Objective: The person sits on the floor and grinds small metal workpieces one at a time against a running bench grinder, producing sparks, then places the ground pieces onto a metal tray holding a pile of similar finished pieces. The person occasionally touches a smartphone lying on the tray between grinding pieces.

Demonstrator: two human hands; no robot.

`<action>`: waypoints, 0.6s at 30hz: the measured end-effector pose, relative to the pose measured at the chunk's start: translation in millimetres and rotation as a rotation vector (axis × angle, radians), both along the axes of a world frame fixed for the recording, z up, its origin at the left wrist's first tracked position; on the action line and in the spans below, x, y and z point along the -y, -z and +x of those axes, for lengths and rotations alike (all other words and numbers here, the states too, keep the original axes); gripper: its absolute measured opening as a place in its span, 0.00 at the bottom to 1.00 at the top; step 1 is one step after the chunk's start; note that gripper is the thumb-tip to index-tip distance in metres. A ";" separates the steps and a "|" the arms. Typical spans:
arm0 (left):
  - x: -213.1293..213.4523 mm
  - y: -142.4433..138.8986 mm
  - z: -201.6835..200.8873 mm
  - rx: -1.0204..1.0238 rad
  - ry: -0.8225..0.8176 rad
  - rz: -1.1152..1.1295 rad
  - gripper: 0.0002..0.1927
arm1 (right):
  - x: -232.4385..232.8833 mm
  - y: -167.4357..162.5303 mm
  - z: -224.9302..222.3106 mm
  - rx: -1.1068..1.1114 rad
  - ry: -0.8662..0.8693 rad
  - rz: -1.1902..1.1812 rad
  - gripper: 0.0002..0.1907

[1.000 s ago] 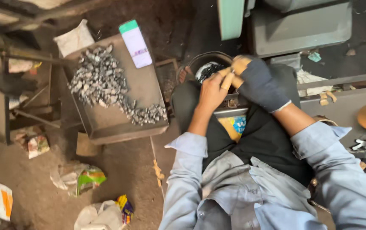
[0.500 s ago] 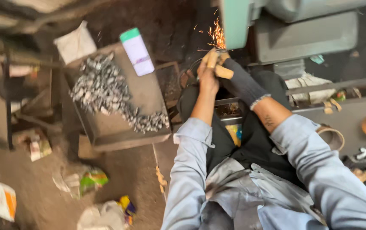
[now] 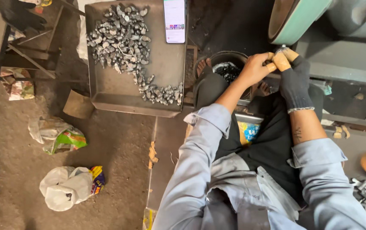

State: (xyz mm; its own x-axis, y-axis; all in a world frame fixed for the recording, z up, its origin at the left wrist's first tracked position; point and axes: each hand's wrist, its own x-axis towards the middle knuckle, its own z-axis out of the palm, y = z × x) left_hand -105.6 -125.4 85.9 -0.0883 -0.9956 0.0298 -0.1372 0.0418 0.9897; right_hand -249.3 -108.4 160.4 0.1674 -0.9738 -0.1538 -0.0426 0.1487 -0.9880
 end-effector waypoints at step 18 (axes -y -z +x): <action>-35.8 -24.0 -10.8 -0.872 -0.141 0.553 0.20 | -9.7 15.3 21.6 0.073 0.171 0.106 0.15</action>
